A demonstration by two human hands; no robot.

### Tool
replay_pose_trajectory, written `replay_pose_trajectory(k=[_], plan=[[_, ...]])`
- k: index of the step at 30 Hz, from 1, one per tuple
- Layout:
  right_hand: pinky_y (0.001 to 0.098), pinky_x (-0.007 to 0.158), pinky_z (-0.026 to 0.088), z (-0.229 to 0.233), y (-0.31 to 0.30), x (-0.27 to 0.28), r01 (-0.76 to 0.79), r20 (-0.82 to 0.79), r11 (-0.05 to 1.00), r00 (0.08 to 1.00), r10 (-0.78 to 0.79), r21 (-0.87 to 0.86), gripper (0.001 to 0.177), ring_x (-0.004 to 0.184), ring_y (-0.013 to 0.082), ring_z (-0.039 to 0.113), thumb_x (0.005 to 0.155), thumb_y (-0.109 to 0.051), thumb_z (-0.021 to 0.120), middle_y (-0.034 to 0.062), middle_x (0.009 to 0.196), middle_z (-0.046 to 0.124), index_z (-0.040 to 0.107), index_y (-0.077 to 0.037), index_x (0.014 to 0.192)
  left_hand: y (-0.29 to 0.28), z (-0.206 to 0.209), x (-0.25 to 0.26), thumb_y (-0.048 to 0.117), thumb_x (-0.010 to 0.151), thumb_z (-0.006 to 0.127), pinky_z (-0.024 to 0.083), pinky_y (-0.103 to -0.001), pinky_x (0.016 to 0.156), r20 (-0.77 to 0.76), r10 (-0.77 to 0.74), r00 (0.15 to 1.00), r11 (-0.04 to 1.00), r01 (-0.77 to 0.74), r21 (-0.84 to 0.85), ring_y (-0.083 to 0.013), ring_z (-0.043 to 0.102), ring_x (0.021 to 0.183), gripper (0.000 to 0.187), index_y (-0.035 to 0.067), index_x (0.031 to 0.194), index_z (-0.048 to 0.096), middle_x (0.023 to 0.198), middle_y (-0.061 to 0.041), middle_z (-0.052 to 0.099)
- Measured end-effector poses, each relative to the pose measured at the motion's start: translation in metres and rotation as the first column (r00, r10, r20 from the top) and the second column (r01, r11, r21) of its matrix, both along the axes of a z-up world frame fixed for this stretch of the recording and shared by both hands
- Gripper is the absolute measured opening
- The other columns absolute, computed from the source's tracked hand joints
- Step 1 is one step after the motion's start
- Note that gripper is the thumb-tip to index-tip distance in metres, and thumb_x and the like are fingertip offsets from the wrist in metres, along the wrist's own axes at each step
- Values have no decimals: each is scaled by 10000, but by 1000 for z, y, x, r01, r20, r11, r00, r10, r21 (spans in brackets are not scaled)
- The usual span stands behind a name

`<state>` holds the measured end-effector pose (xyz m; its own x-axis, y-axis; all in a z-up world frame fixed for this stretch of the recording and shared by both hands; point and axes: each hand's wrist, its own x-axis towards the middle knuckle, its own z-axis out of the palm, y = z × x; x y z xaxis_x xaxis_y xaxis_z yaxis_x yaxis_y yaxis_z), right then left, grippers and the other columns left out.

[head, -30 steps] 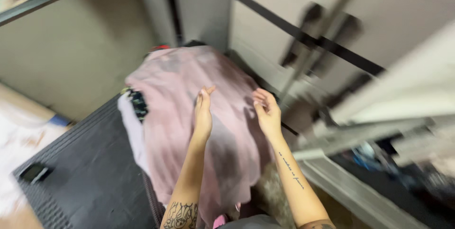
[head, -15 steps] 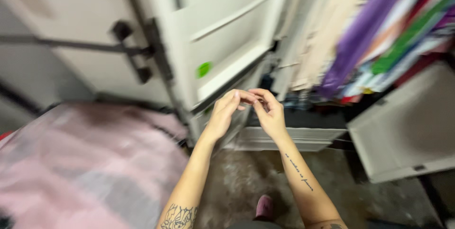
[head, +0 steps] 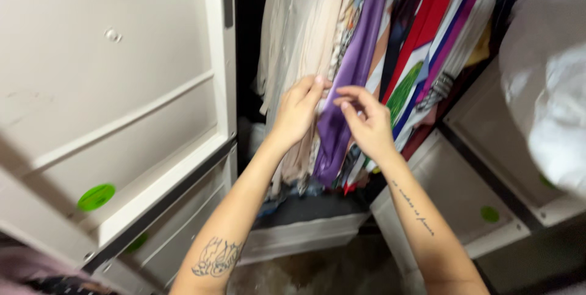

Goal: The person removes multiple garments from a closet, one at a time, and places them on a nearby surface. The items include various tops and dresses on hangers, which are set down in a pile.

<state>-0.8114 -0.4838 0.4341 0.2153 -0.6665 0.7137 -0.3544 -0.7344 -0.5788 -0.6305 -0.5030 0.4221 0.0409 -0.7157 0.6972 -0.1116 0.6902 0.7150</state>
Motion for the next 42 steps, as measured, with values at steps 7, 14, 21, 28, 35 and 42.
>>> replay_pose_trajectory(k=[7,14,21,28,35,42], plan=[[282,933,557,91,-59,0,-40,-9,968,999,39,-250,264,1083,161,707,1004,-2,613,102,1158,730,644,-5,1266,-89,104,-28,354,1010,574,529,-407,898,-9,203,979,962,-201,-183,-354,703,990,345,34,1043,698,1062,-213,702],[384,1018,540,155,-118,19,142,-41,823,980,-196,-550,272,1164,319,672,959,27,607,163,1225,668,634,18,1230,-185,184,-36,288,980,559,416,-501,1060,-38,354,934,891,-350,-288,-400,553,1178,307,78,1153,703,1170,-233,652],[453,1131,424,202,-189,44,279,4,575,902,-432,-769,263,1294,374,537,948,24,605,154,1280,655,646,4,1208,-272,230,-48,379,929,618,322,-621,1068,-49,424,904,905,-425,-19,-578,390,1313,625,-102,1290,445,1398,-374,444],[504,1144,291,197,-218,59,408,52,414,760,-648,-814,318,1361,365,442,988,-128,616,125,1361,610,658,-11,1281,-320,238,-25,354,823,688,460,-547,1044,120,368,922,918,-380,112,-563,524,1224,837,-196,1333,316,1392,-406,424],[539,1127,247,188,-236,77,513,122,366,692,-711,-777,383,1362,377,407,939,-135,656,120,1376,584,650,-19,1304,-325,252,-1,160,747,693,543,-507,901,51,484,873,872,-486,53,-542,588,1116,711,-159,1318,414,1239,-396,531],[530,1145,238,181,-245,61,490,121,336,689,-715,-805,386,1410,379,376,1008,-171,701,97,1424,569,637,-41,1366,-316,256,41,40,890,559,601,-446,936,-89,484,871,857,-492,-155,-481,710,1057,397,-178,1218,510,1105,-396,673]])
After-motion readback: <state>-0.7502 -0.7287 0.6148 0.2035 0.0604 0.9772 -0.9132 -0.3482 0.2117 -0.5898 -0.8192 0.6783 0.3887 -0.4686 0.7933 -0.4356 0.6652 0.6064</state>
